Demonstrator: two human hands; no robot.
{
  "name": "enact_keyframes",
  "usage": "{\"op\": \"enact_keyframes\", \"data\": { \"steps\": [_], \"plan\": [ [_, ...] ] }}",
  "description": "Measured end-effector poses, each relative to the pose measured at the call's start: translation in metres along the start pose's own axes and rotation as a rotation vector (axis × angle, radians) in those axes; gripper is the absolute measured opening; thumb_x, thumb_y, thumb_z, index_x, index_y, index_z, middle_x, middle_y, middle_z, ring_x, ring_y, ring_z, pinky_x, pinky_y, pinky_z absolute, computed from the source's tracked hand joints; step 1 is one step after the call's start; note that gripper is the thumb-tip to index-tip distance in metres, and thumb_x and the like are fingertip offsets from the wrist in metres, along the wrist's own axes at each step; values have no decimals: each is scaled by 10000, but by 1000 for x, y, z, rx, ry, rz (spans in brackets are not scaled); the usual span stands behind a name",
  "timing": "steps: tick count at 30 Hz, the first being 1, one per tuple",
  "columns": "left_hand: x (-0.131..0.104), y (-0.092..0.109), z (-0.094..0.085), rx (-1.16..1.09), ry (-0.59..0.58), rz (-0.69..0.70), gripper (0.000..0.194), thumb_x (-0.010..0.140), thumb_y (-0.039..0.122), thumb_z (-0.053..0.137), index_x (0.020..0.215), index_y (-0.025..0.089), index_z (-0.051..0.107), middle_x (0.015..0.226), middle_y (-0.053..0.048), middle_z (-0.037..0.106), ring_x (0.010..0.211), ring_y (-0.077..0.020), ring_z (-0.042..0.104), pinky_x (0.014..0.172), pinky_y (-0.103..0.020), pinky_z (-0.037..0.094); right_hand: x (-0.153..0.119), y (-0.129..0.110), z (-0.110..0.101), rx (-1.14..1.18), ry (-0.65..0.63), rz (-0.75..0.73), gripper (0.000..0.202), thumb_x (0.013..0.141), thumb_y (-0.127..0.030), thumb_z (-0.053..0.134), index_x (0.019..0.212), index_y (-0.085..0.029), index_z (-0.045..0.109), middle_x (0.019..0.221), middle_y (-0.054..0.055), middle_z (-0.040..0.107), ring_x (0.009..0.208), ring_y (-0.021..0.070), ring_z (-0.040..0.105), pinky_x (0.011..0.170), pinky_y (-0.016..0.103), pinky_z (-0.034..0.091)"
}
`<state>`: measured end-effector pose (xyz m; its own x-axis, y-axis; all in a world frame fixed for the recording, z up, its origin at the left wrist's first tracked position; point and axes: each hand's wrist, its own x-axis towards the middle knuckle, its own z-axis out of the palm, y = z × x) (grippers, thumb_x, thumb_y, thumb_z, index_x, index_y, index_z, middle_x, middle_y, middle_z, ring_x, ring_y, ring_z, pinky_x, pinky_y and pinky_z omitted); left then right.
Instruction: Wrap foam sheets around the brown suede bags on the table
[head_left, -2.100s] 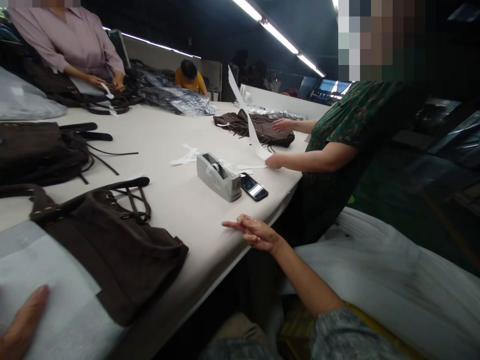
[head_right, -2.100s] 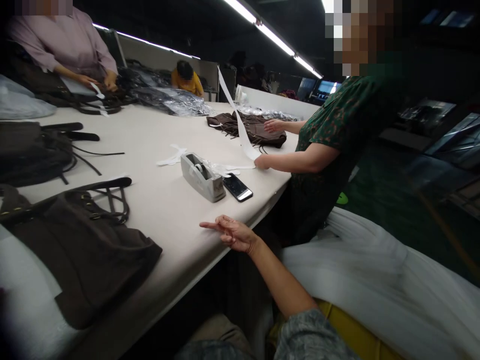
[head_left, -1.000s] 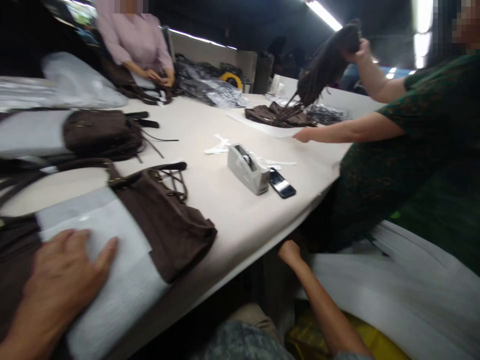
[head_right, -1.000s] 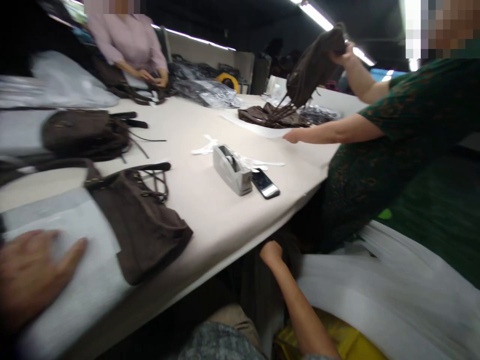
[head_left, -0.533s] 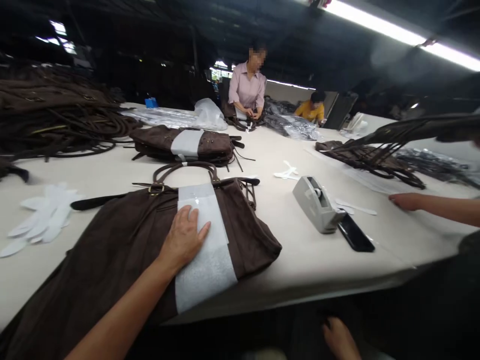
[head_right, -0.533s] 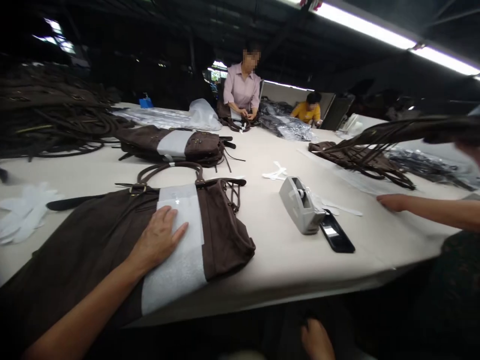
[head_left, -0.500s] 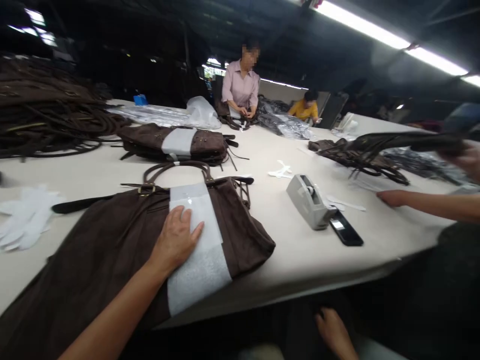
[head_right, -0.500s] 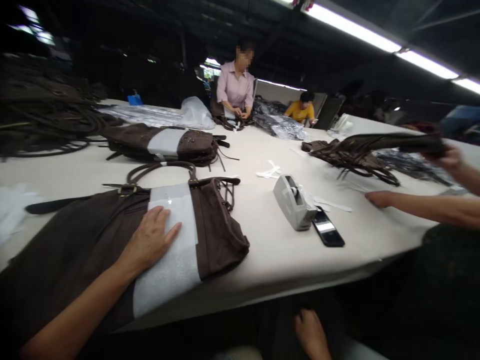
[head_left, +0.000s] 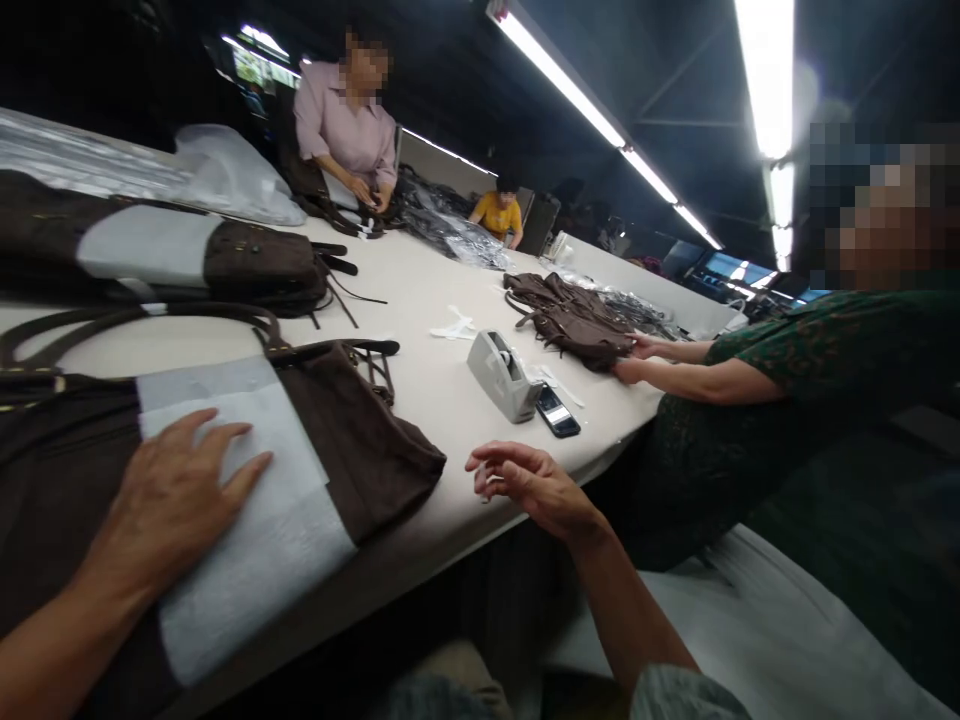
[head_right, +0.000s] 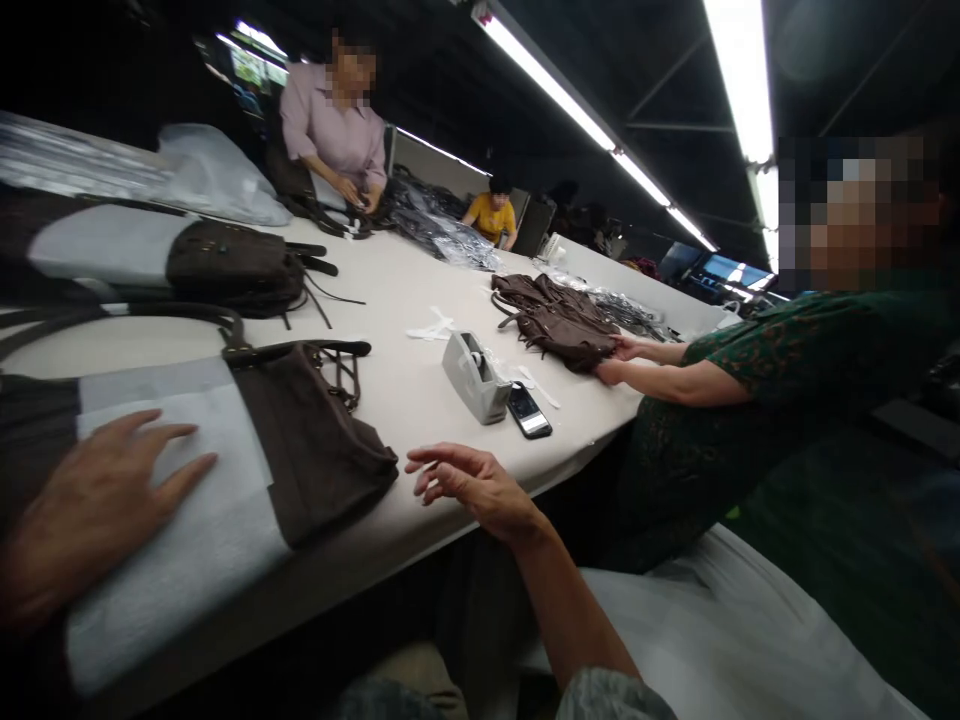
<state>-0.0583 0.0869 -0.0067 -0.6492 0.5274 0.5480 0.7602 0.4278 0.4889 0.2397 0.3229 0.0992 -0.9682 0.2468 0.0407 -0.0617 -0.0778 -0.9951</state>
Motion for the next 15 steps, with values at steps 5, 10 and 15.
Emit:
{"op": "enact_keyframes", "data": {
  "steps": [5, 10, 15],
  "plan": [
    [1, 23, -12, -83, -158, 82, 330, 880, 360, 370, 1014, 217, 635, 1112, -92, 673, 1093, -261, 615, 1067, -443, 402, 84, -1, 46, 248, -318, 57, 526, 850, -576, 635, 1251, -237, 609, 1202, 104, 604, 1032, 224, 585, 883, 374, 478],
    [10, 28, -34, -455, -249, -166, 335, 822, 446, 533, 1024, 210, 656, 1056, -74, 699, 1003, -250, 641, 916, -374, 489, 152, 9, 83, 237, -434, 177, 471, 900, -582, 556, 1213, -236, 624, 1233, 85, 597, 1048, 199, 575, 893, 337, 473],
    [16, 22, -49, -885, -234, -344, 496, 767, 547, 645, 1099, 178, 642, 1087, -94, 692, 1053, -252, 623, 937, -372, 476, 191, 22, 103, 111, -449, 190, 439, 905, -528, 585, 1214, -220, 638, 1260, 93, 578, 1038, 187, 578, 868, 311, 484]
  ]
}}
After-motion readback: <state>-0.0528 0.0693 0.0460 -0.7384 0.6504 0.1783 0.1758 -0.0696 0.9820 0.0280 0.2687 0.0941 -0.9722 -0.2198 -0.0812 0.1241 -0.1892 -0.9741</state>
